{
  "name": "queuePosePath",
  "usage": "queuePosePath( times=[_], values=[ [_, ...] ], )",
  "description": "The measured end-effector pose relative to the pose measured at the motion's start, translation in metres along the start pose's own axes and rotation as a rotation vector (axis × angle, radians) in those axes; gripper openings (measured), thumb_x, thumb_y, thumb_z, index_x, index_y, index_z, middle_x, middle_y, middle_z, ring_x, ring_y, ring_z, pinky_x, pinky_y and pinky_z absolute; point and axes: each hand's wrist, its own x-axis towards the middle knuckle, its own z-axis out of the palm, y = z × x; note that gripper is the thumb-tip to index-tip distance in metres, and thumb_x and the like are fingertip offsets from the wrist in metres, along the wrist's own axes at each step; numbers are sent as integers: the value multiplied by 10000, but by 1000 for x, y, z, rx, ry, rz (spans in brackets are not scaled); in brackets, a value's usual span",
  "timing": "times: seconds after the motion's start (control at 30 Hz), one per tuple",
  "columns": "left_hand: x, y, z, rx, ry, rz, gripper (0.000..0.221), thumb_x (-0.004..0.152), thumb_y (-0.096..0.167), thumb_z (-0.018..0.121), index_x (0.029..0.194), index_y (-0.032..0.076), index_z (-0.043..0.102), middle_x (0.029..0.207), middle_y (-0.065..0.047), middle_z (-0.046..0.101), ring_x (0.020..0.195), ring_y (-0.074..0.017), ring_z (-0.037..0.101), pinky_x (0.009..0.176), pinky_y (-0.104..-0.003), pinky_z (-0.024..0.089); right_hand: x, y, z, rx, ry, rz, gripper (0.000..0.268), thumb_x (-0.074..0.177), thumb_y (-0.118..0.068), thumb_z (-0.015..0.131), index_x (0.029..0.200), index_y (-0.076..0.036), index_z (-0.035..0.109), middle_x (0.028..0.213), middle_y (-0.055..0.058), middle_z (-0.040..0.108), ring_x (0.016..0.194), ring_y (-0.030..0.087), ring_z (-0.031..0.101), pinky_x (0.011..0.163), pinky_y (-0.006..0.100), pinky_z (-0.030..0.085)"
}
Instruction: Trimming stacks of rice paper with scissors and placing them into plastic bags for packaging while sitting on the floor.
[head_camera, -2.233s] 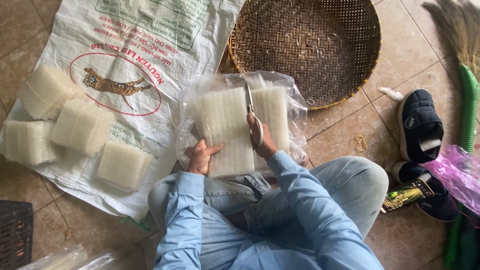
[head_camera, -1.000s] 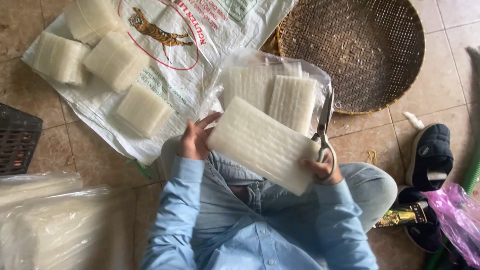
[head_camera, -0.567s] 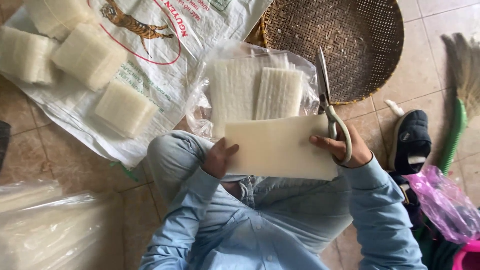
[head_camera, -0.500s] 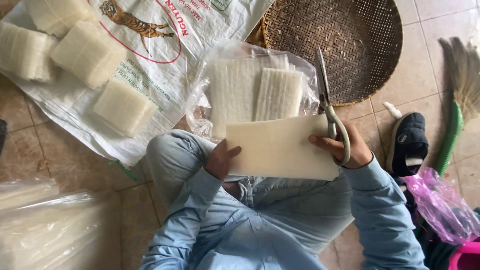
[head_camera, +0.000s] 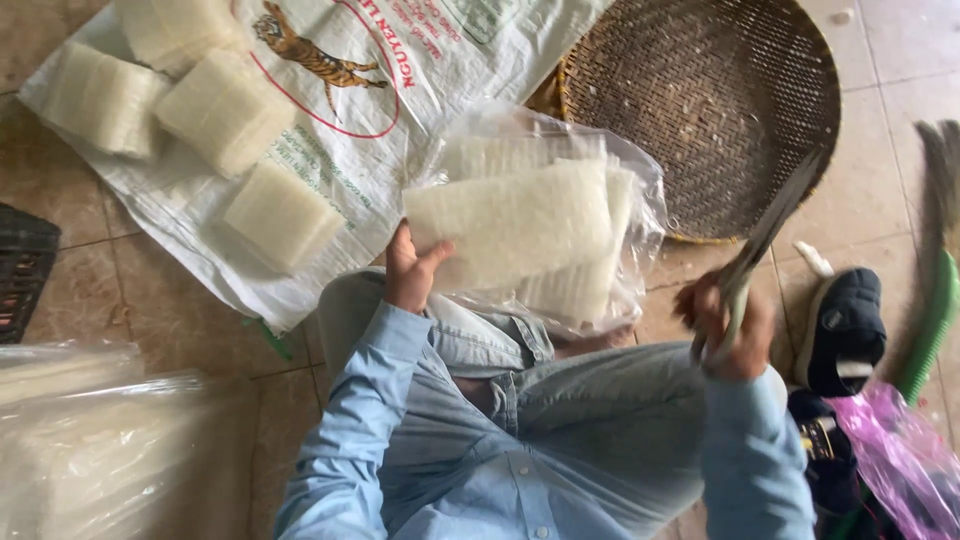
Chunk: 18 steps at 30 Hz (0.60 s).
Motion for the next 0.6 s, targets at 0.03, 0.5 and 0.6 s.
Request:
queuePosePath(
  times=[0.03,0.5,0.6],
  values=[
    [7,5,0,5,5,3,463,754,52,879,1148,92,640,1057,-91,706,989,-137,639,946,-378,566,-20,38,-3,6,-4,-1,296,1051,-251,663,888,-3,643,701,175,666,521,203,623,499,290,511],
    [19,0,25,-58,97,-128,411,789,-15,838,1133,102,646,1005,-72,683,922,-155,647,887,-369,589,-23,53,142,97,-524,681,555,908,-642,688,1102,-122,678,863,134,671,843,239,671,737,398,582],
    [10,2,37,27,83,-107,414,785,-11,833,1140,91,646,1022,-70,670,933,-146,620,910,-379,562,-23,60,148,132,-510,678,546,905,-639,697,1084,-123,670,850,111,646,818,227,637,739,369,566]
  ],
)
